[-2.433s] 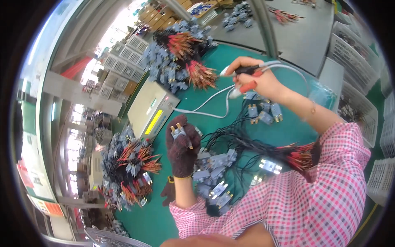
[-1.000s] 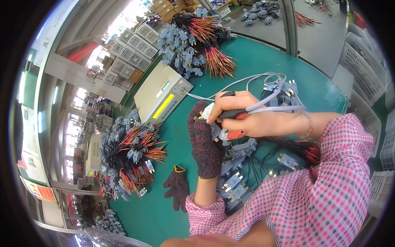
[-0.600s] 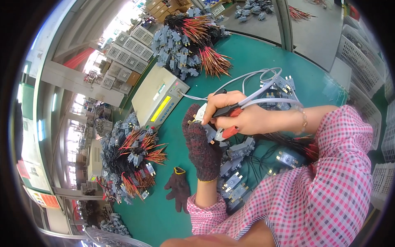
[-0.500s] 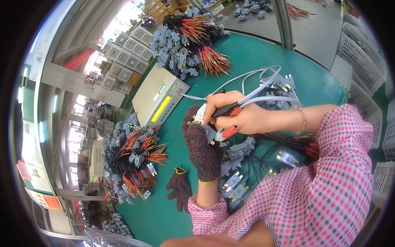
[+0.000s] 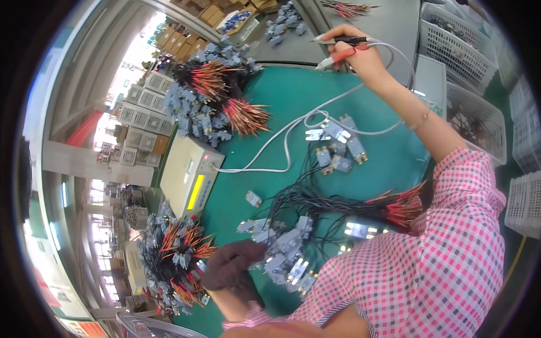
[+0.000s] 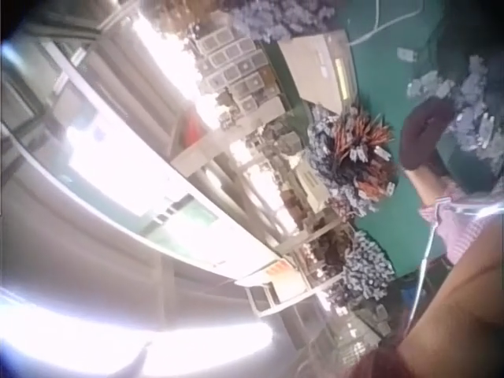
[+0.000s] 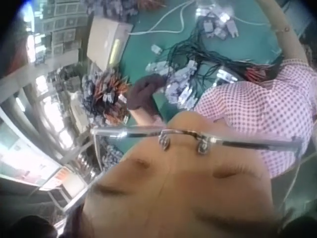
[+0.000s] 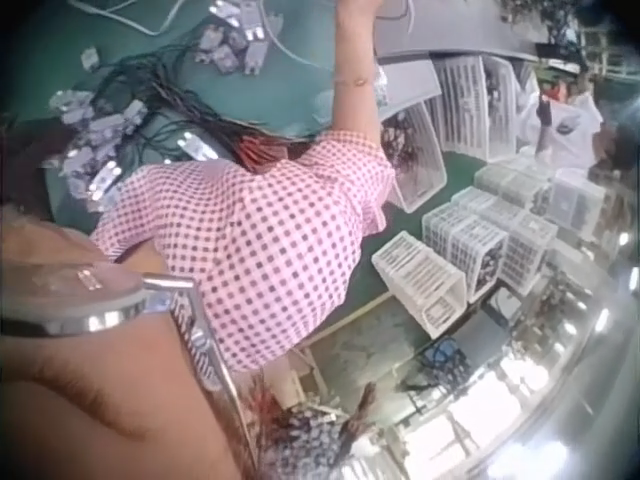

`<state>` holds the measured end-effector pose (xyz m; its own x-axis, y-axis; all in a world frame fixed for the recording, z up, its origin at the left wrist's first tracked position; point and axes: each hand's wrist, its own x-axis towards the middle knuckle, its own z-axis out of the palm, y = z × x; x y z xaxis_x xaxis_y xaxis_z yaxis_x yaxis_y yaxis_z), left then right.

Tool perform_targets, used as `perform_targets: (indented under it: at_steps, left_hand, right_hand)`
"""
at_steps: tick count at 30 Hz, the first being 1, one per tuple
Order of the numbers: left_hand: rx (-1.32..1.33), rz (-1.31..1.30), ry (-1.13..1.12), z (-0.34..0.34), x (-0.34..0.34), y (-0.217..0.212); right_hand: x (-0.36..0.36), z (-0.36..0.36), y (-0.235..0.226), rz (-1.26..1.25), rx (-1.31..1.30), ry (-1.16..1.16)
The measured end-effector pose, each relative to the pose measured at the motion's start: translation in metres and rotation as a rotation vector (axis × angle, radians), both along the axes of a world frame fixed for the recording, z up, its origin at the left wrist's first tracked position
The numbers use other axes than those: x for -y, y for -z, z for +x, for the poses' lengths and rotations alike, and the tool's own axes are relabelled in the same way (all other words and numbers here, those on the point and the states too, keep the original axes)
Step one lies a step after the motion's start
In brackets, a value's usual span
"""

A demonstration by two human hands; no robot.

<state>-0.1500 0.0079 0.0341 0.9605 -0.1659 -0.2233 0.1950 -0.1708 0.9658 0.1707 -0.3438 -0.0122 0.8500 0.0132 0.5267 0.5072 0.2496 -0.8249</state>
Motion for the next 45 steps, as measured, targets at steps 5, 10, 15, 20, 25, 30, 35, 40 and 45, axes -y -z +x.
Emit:
perform_targets:
  at_steps: [5,10,15,20,25,30,35,40,45]
  left_hand:
    - [-0.037,0.767,0.317,0.096,0.033,-0.065]
    - [0.649,1.081,0.496,0.204,0.110,-0.006]
    - [0.912,1.192,0.896,0.276,0.174,0.048]
    - [1.033,1.387,1.016,0.270,0.184,0.033]
    - [1.329,1.722,1.003,0.209,0.178,-0.029]
    - [1.096,1.516,1.091,0.132,0.152,-0.041]
    - [0.627,1.513,0.957,0.080,0.118,-0.028]
    - [0.459,0.809,0.125,0.072,0.070,-0.007]
    - [0.381,-0.248,-0.358,0.065,0.037,0.028]
  right_hand:
    - [-0.008,0.057,0.104,0.062,-0.273,0.109]
    - [-0.021,0.058,0.124,-0.109,-0.407,-0.072]
    - [-0.010,0.053,0.122,-0.232,-0.285,-0.088]
    - [-0.003,0.055,0.115,-0.176,-0.317,-0.117]
    - [0.001,0.055,0.118,-0.147,-0.330,-0.111]
    - [0.002,0.060,0.121,-0.125,-0.295,-0.039]
    - [0.003,0.066,0.129,-0.171,-0.245,0.036]
    - [0.009,0.070,0.136,-0.044,-0.346,0.041]
    - [-0.040,0.012,0.066,-0.083,-0.268,-0.221]
